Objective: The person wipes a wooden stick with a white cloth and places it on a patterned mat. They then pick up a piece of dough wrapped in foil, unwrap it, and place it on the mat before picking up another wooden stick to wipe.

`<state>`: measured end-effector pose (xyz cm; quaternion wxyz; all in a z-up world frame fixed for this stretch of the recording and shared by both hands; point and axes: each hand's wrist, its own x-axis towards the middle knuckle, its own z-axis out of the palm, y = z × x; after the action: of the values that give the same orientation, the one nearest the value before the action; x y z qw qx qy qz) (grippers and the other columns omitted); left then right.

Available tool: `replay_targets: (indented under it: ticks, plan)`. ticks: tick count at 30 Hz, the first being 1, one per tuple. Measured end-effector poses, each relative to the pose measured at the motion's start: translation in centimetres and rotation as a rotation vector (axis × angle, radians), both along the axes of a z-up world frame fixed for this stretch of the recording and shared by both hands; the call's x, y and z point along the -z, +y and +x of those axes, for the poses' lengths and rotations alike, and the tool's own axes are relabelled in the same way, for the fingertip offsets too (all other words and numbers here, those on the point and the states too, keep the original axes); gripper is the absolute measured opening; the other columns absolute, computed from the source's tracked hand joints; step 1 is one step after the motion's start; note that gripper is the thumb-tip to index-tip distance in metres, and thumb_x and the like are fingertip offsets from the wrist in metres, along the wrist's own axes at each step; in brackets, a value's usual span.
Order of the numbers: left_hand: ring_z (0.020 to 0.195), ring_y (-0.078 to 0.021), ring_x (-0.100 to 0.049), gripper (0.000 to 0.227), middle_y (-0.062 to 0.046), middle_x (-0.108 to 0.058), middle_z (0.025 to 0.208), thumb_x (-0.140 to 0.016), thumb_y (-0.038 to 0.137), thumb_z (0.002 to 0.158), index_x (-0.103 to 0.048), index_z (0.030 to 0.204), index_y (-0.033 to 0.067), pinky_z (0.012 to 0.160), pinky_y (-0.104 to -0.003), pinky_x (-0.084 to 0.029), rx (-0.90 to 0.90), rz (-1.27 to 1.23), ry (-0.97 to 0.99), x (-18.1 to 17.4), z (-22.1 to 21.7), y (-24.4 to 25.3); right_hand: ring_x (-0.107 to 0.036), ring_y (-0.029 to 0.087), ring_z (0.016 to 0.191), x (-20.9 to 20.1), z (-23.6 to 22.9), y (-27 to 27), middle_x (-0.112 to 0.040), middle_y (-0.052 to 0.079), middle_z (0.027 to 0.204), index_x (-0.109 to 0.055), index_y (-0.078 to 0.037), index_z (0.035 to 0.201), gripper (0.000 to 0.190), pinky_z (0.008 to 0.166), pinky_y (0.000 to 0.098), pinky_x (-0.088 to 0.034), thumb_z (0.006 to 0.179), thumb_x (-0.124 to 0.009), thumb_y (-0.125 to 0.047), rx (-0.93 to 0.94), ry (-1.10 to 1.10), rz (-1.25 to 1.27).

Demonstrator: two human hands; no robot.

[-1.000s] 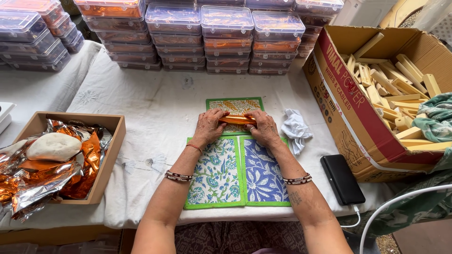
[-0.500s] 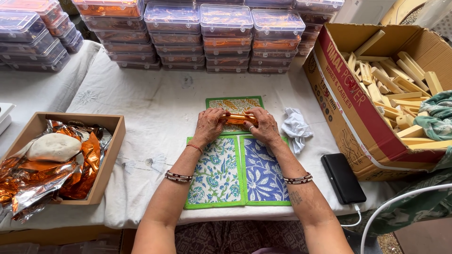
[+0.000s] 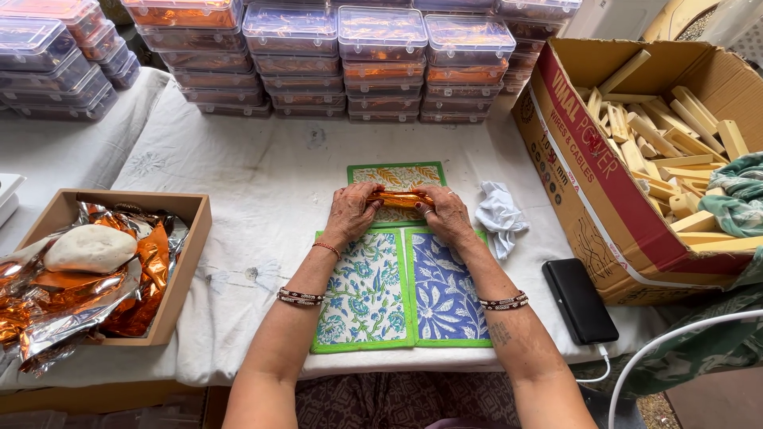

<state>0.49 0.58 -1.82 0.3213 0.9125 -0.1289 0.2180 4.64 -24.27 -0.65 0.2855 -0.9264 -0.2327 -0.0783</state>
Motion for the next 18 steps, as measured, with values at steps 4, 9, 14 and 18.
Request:
replay_targets:
  ticks: [4,9,14,18]
  plan:
    - [0.118,-0.0220,-0.061,0.029,-0.003,-0.071,0.123,-0.066,0.028,0.098,-0.069,0.123,0.0150,0.105,-0.043,-0.039,-0.023,0.026,0.042,-0.1,0.1,0.0,-0.065,0.024,0.118,-0.8,-0.6,0.2,-0.068,0.001,0.129,-0.067,-0.022,0.133,0.034,0.106,0.0419,-0.049,0.099,-0.067,-0.021,-0.059,-0.114,-0.034]
    - [0.119,-0.0227,-0.060,0.030,-0.004,-0.070,0.124,-0.066,0.027,0.097,-0.069,0.124,0.0149,0.102,-0.043,-0.039,-0.044,0.049,0.011,0.4,0.4,0.0,-0.062,0.024,0.118,-1.7,-1.1,0.3,-0.064,0.003,0.130,-0.066,-0.020,0.130,0.051,0.106,0.0400,-0.048,0.081,-0.077,-0.012,-0.039,-0.094,-0.080]
    - [0.120,-0.0230,-0.060,0.033,-0.004,-0.070,0.125,-0.067,0.027,0.098,-0.068,0.128,0.0157,0.105,-0.042,-0.039,-0.095,0.020,-0.026,0.0,0.2,-0.1,-0.062,0.025,0.121,-0.7,-0.6,0.0,-0.066,0.003,0.130,-0.066,-0.020,0.132,0.051,0.106,0.0403,-0.049,0.083,-0.074,-0.006,-0.054,-0.209,-0.073]
    - [0.123,-0.0273,-0.058,0.052,-0.011,-0.067,0.132,-0.072,0.028,0.093,-0.057,0.140,0.0120,0.104,-0.043,-0.039,-0.147,0.019,-0.176,0.8,0.6,-0.1,-0.061,0.026,0.117,-1.4,-0.6,-0.2,-0.069,0.006,0.127,-0.067,-0.017,0.132,0.048,0.099,0.0432,-0.048,0.086,-0.075,-0.008,-0.008,-0.388,-0.035]
